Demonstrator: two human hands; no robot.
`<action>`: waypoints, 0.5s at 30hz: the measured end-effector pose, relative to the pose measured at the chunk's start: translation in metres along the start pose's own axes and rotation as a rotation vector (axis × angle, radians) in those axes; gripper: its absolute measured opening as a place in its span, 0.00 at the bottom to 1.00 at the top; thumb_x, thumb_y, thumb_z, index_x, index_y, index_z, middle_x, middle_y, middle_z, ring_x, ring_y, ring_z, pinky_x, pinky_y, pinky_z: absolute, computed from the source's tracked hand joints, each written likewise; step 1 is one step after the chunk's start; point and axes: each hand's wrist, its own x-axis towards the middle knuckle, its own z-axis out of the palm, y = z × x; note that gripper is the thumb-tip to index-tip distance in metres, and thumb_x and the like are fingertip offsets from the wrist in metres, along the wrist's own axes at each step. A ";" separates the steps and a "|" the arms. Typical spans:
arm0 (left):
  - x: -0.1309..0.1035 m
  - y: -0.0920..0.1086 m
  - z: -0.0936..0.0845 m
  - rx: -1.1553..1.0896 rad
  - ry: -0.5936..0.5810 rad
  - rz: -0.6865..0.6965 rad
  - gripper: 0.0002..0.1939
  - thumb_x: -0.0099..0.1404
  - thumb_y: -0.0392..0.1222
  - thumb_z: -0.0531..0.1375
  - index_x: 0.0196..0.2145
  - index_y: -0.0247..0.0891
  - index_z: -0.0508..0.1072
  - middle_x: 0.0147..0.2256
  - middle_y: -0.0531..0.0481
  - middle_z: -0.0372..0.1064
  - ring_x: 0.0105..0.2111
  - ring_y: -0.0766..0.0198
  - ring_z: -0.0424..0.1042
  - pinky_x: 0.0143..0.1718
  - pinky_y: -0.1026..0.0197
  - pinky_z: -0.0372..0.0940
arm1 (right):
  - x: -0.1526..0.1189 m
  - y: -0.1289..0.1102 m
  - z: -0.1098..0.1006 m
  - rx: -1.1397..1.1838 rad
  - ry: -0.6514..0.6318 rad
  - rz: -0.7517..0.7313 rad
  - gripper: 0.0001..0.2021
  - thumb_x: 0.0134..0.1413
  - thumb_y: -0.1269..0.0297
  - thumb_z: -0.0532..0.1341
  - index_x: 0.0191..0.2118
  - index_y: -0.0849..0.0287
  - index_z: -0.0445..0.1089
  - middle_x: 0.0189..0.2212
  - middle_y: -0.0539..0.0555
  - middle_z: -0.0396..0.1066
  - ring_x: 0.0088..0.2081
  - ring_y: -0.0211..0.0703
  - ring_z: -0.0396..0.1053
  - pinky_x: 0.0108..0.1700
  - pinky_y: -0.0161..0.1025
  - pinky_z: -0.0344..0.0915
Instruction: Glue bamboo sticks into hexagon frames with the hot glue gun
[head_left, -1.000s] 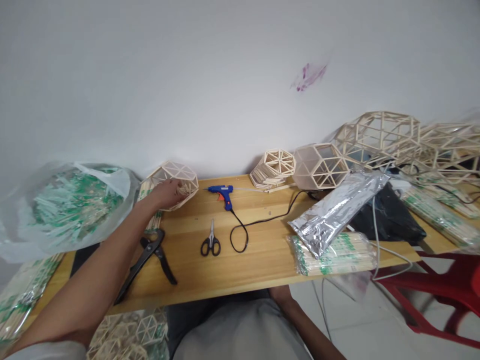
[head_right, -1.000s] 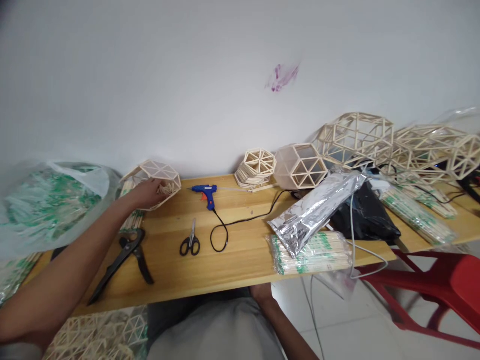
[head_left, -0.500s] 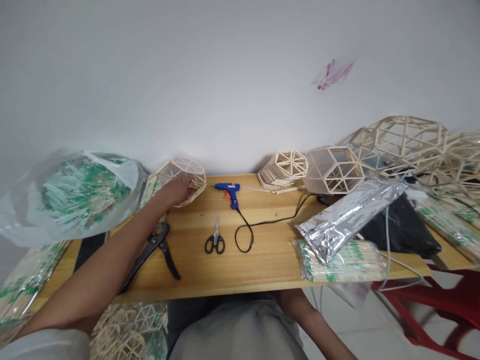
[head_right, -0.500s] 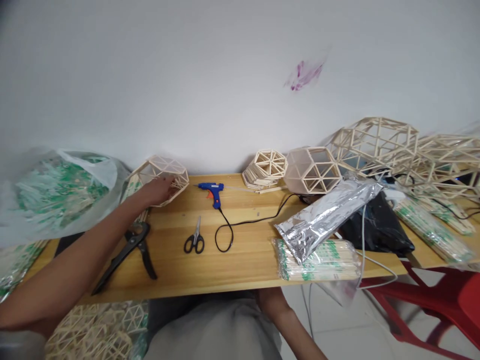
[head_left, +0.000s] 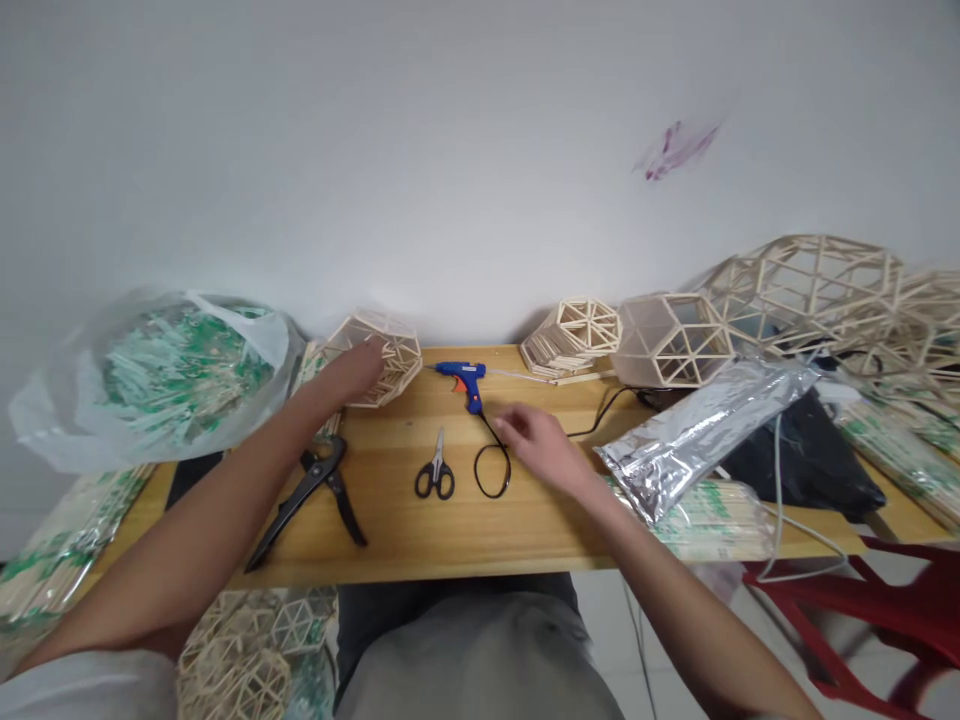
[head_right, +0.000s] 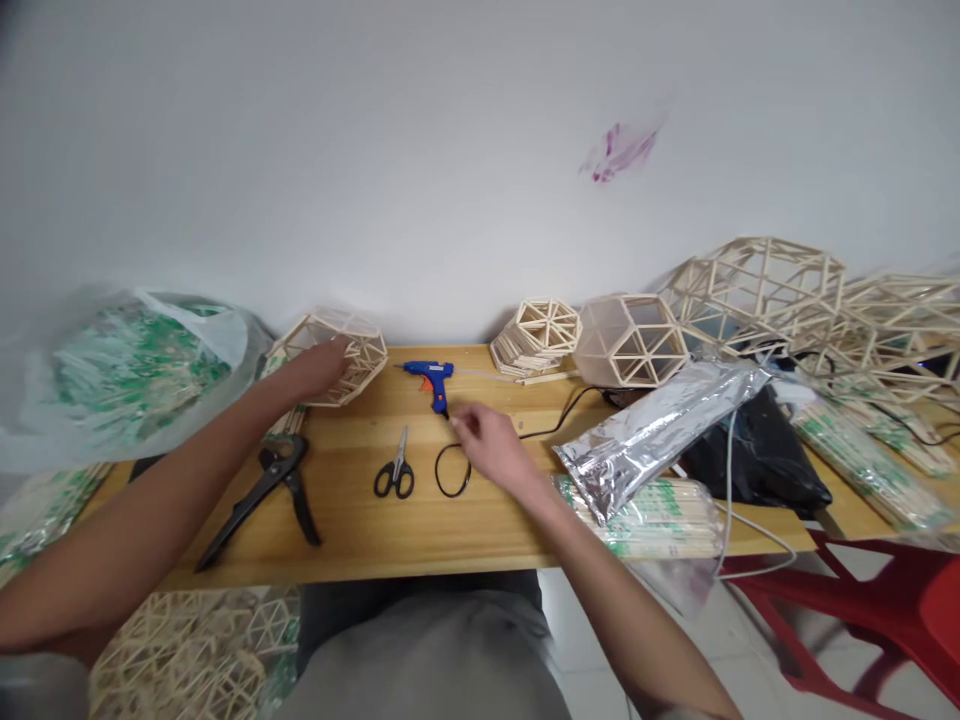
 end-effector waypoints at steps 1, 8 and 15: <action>-0.001 0.001 -0.003 -0.003 -0.009 -0.014 0.18 0.74 0.37 0.51 0.58 0.29 0.68 0.50 0.27 0.79 0.50 0.45 0.81 0.51 0.52 0.71 | 0.019 -0.004 0.010 -0.022 0.051 0.019 0.10 0.70 0.60 0.60 0.47 0.60 0.76 0.42 0.60 0.81 0.44 0.50 0.79 0.51 0.44 0.71; -0.010 0.008 -0.018 -0.068 -0.047 -0.061 0.18 0.76 0.44 0.49 0.57 0.34 0.67 0.50 0.31 0.79 0.51 0.45 0.80 0.49 0.53 0.71 | 0.090 -0.024 0.061 -0.093 0.178 0.084 0.21 0.62 0.69 0.66 0.59 0.67 0.66 0.55 0.74 0.74 0.57 0.62 0.74 0.59 0.51 0.69; -0.050 0.009 -0.036 -0.182 -0.064 0.025 0.19 0.76 0.53 0.47 0.52 0.38 0.68 0.49 0.37 0.79 0.49 0.47 0.79 0.50 0.53 0.70 | 0.078 -0.005 0.042 0.011 0.180 0.077 0.20 0.57 0.72 0.65 0.54 0.61 0.64 0.46 0.68 0.78 0.49 0.61 0.78 0.53 0.52 0.73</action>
